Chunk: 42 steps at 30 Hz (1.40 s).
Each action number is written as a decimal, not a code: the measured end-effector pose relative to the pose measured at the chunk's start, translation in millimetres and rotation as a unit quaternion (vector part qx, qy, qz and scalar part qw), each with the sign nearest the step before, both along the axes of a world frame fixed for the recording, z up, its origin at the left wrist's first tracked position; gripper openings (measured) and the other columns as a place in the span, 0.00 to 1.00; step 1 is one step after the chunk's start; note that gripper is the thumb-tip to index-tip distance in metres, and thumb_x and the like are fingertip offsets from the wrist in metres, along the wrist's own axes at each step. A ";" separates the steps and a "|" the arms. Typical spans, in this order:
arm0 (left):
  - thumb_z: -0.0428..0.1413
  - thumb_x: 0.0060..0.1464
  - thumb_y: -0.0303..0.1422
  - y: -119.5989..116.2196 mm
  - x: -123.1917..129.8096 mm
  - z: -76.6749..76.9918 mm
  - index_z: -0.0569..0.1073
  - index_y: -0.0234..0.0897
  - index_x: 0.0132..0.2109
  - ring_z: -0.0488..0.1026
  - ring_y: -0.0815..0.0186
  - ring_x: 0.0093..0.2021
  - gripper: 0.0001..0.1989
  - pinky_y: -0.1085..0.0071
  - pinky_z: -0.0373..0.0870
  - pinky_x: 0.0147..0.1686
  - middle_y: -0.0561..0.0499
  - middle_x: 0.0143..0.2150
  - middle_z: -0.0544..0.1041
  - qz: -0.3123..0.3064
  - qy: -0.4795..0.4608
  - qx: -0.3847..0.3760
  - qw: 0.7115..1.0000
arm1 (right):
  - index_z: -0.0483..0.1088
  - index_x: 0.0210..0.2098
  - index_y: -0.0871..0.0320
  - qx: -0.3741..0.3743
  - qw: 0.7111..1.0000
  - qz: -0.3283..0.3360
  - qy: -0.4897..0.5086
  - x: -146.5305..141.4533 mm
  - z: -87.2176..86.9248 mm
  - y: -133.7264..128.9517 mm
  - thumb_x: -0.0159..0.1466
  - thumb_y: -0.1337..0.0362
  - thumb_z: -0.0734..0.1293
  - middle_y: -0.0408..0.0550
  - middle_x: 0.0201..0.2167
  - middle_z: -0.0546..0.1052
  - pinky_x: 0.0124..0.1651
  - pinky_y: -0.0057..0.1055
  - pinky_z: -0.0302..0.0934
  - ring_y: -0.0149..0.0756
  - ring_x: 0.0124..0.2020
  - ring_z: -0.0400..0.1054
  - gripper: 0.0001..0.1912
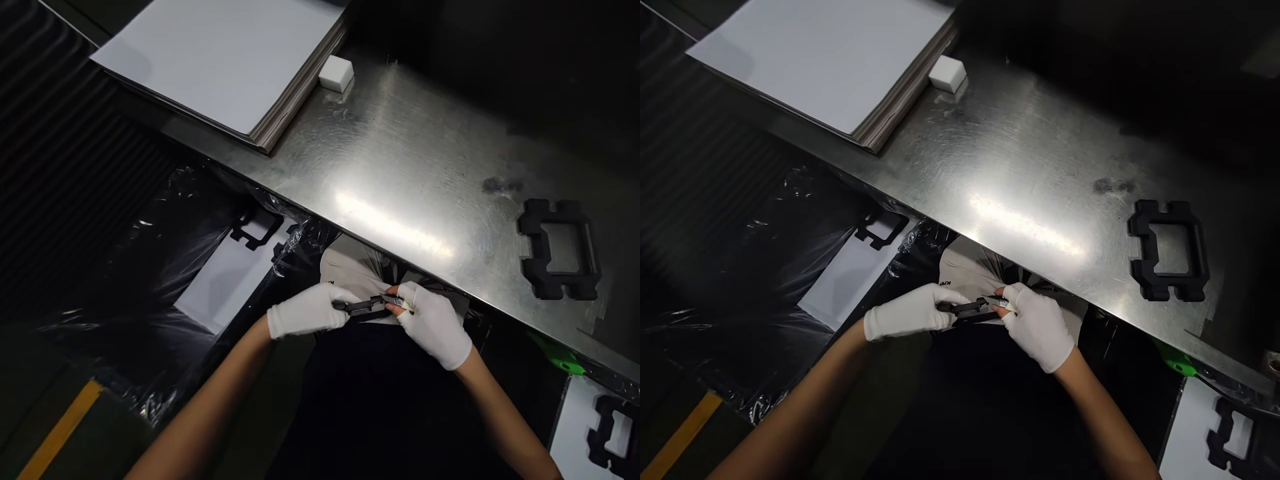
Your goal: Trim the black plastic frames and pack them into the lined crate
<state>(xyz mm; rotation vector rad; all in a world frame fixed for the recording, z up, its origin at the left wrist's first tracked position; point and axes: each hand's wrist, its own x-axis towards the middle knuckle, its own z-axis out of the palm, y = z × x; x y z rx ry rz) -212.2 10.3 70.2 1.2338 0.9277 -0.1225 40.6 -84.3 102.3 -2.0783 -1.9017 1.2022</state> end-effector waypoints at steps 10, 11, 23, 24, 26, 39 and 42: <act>0.63 0.59 0.61 -65.8 -14.8 10.0 0.76 0.39 0.29 0.66 0.64 0.26 0.28 0.67 0.64 0.28 0.52 0.25 0.72 0.450 0.110 0.052 0.885 | 0.76 0.37 0.54 0.032 0.981 -0.169 0.086 -14.3 -28.8 -5.8 0.74 0.56 0.69 0.41 0.32 0.79 0.37 0.31 0.61 0.36 0.33 0.73 0.11; 0.64 0.58 0.61 -76.1 -7.2 12.0 0.79 0.38 0.33 0.70 0.62 0.29 0.28 0.67 0.67 0.31 0.50 0.28 0.76 0.434 0.084 0.009 0.897 | 0.75 0.36 0.54 0.032 0.977 -0.182 0.107 -20.3 -28.7 -4.8 0.74 0.54 0.69 0.41 0.31 0.78 0.36 0.31 0.61 0.36 0.32 0.72 0.13; 0.61 0.61 0.54 -81.7 27.4 -5.5 0.67 0.41 0.35 0.74 0.60 0.32 0.22 0.64 0.71 0.37 0.52 0.31 0.75 0.330 0.077 0.035 0.940 | 0.71 0.57 0.54 0.040 0.954 -0.183 0.234 -51.0 -9.1 -43.6 0.79 0.37 0.59 0.54 0.52 0.78 0.57 0.44 0.72 0.47 0.53 0.75 0.28; 0.61 0.61 0.52 -86.9 25.5 -5.9 0.68 0.41 0.36 0.76 0.58 0.32 0.20 0.62 0.72 0.38 0.51 0.31 0.76 0.268 0.129 0.076 0.952 | 0.71 0.56 0.53 0.054 0.955 -0.183 0.229 -43.4 -7.4 -48.2 0.81 0.38 0.55 0.54 0.51 0.77 0.58 0.44 0.71 0.46 0.53 0.74 0.27; 0.61 0.61 0.47 -98.2 25.2 -3.6 0.72 0.40 0.41 0.80 0.53 0.36 0.15 0.60 0.72 0.41 0.48 0.33 0.80 0.142 0.216 0.150 0.954 | 0.72 0.48 0.52 0.039 0.965 -0.148 0.215 -29.1 -6.1 -57.1 0.83 0.43 0.51 0.50 0.46 0.76 0.54 0.40 0.70 0.43 0.49 0.73 0.25; 0.56 0.67 0.48 -118.3 44.3 -2.1 0.77 0.36 0.46 0.86 0.45 0.37 0.19 0.57 0.74 0.38 0.41 0.33 0.85 -0.096 0.297 0.229 0.922 | 0.70 0.43 0.55 -0.202 0.972 0.102 -0.061 -32.9 -6.3 -63.3 0.84 0.54 0.60 0.42 0.31 0.78 0.31 0.32 0.46 0.35 0.29 0.71 0.16; 0.54 0.68 0.49 -118.9 43.3 -3.7 0.77 0.35 0.46 0.86 0.46 0.37 0.20 0.57 0.75 0.37 0.41 0.34 0.85 -0.106 0.295 0.245 0.918 | 0.72 0.45 0.55 -0.218 0.967 0.110 -0.073 -35.0 -3.1 -57.5 0.84 0.54 0.60 0.43 0.32 0.80 0.32 0.32 0.47 0.36 0.31 0.74 0.16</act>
